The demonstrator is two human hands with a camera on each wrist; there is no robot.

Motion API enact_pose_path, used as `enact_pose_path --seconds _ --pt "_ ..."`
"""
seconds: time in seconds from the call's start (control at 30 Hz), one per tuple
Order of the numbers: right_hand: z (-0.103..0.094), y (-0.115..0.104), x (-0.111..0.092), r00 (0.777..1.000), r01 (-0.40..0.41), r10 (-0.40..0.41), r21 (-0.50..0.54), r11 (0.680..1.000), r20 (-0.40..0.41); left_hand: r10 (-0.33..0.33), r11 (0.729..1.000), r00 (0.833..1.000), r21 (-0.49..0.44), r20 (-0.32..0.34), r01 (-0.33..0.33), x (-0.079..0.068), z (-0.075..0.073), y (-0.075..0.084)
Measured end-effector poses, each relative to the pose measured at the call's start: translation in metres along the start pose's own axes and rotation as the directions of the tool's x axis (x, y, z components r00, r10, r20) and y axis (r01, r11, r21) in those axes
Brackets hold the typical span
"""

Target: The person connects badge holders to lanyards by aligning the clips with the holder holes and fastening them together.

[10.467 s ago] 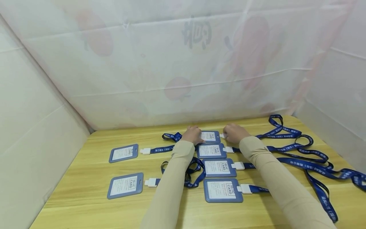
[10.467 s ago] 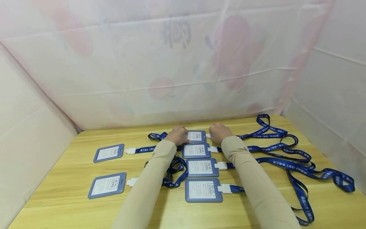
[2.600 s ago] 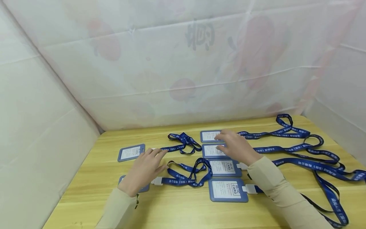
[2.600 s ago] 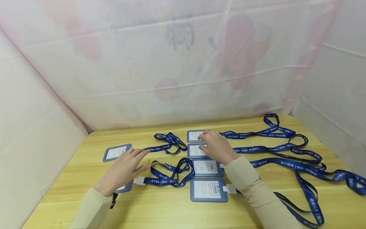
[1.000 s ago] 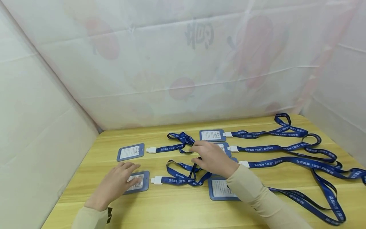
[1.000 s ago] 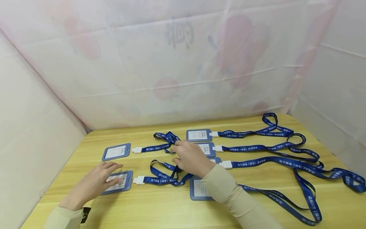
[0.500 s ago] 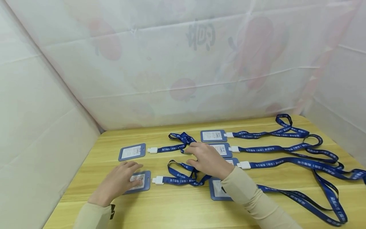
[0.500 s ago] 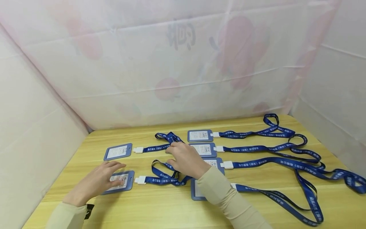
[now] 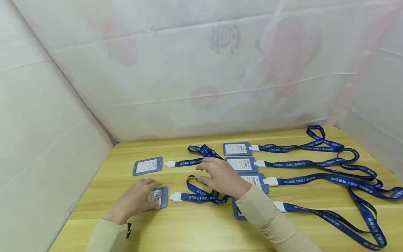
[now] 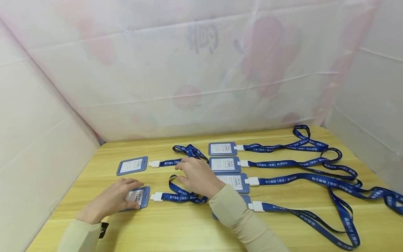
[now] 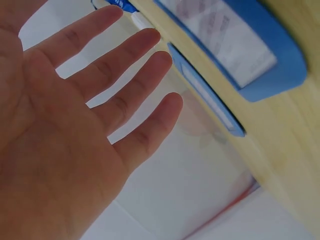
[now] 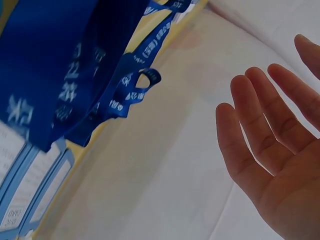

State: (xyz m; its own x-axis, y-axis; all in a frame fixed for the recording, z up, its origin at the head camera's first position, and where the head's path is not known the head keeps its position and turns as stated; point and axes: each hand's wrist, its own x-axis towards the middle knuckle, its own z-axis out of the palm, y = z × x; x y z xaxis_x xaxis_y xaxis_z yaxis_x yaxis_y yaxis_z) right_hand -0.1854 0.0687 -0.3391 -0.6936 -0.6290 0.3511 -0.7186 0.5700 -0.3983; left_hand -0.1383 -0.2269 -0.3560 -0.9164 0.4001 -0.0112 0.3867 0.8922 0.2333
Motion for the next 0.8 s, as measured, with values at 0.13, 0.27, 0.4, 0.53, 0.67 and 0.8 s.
enact_pose_path --seconds 0.13,0.27,0.4,0.53,0.67,0.8 --pt "0.003 -0.005 0.004 1.000 -0.006 0.006 0.007 1.000 0.022 -0.035 0.999 0.999 -0.023 0.031 0.035 0.001 0.002 0.001" --pt "0.006 -0.009 0.007 1.000 0.000 0.000 0.015 1.000 0.029 -0.046 0.998 0.998 -0.031 0.037 0.047 0.001 0.002 0.000" --pt "0.008 -0.012 0.011 1.000 0.006 -0.007 0.026 1.000 0.020 -0.053 0.998 0.998 -0.033 0.041 0.054 0.001 0.002 -0.001" --pt "0.010 -0.014 0.015 1.000 0.012 -0.013 0.038 0.999 0.023 -0.051 0.998 0.998 -0.032 0.039 0.053 0.002 0.002 -0.002" --pt "0.013 -0.018 0.018 0.999 0.011 -0.013 0.052 0.999 0.037 -0.059 0.998 0.997 -0.035 0.043 0.061 0.003 0.003 -0.003" --pt "0.017 -0.024 0.020 0.999 0.004 -0.007 0.056 0.998 0.042 -0.069 0.997 0.996 -0.040 0.053 0.071 0.003 0.006 -0.004"
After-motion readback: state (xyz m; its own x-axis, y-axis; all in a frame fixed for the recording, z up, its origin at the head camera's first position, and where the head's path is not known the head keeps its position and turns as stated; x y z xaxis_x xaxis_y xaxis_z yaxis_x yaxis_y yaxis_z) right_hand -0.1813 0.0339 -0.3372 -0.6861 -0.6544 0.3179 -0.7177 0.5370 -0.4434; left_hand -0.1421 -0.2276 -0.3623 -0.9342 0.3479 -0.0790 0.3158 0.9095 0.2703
